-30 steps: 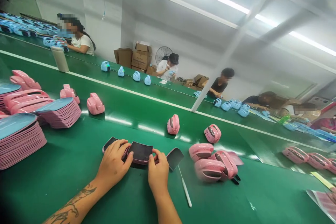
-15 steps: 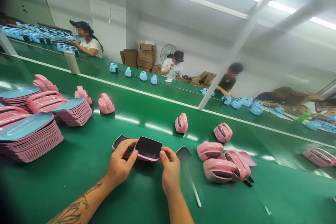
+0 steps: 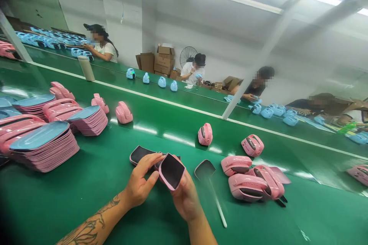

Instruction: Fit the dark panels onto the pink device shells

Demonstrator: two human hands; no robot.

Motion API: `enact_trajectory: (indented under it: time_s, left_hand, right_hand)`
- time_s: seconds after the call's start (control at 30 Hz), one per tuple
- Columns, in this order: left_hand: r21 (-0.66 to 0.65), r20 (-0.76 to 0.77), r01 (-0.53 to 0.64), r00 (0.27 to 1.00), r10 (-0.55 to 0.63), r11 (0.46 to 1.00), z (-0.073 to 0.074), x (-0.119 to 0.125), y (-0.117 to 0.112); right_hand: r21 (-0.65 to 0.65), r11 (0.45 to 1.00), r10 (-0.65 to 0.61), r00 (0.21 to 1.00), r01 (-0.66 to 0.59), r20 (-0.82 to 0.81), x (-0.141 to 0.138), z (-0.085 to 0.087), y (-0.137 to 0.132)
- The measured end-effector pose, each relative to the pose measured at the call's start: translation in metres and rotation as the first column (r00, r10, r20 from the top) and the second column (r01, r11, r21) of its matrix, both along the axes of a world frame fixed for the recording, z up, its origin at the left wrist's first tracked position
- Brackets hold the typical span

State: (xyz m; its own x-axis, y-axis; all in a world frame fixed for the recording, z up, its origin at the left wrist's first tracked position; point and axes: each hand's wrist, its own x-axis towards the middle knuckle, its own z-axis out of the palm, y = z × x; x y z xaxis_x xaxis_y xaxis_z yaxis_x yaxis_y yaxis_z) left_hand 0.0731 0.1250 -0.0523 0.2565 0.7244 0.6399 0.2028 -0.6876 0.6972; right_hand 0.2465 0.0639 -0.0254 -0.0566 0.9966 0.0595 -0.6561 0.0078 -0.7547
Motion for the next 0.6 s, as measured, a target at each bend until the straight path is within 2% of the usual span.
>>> enact_trajectory:
  time_s: [0.07,0.13,0.17,0.2,0.3,0.37,0.43,0.5,0.6]
  left_hand:
    - [-0.012,-0.055,-0.058,0.997,0.057,0.998,0.004,-0.005,0.01]
    - [-0.129,-0.064,-0.219,0.975,0.212,0.967,0.011,-0.016,0.034]
    - [-0.198,-0.064,-0.329,0.944,0.323,0.923,0.015,-0.024,0.052]
    - [-0.271,-0.081,-0.466,0.883,0.463,0.842,0.019,-0.034,0.073]
    - [-0.323,-0.121,-0.665,0.735,0.667,0.674,0.03,-0.069,0.145]
    - [-0.351,-0.167,-0.72,0.677,0.717,0.599,0.033,-0.09,0.188]
    - [-0.373,-0.21,-0.73,0.668,0.714,0.573,0.034,-0.105,0.219]
    - [-0.38,-0.241,-0.727,0.675,0.698,0.572,0.034,-0.113,0.238]
    - [-0.371,-0.283,-0.732,0.675,0.682,0.571,0.034,-0.115,0.248]
  right_hand:
    - [-0.055,0.998,-0.017,0.999,0.015,-0.05,0.002,-0.001,-0.001]
    - [-0.079,0.996,-0.055,0.996,0.05,-0.066,0.006,-0.006,-0.001]
    - [-0.079,0.994,-0.074,0.995,0.069,-0.06,0.008,-0.009,-0.001]
    - [-0.074,0.993,-0.096,0.994,0.092,-0.05,0.01,-0.011,-0.001]
    - [-0.063,0.99,-0.127,0.992,0.126,-0.02,0.013,-0.014,-0.002]
    - [-0.063,0.992,-0.107,0.994,0.106,-0.018,0.013,-0.013,-0.003]
    - [-0.077,0.994,-0.083,0.996,0.08,-0.031,0.013,-0.013,-0.003]
    - [-0.092,0.993,-0.085,0.995,0.08,-0.05,0.012,-0.017,-0.002]
    - [-0.098,0.99,-0.107,0.992,0.1,-0.067,0.011,-0.022,-0.001]
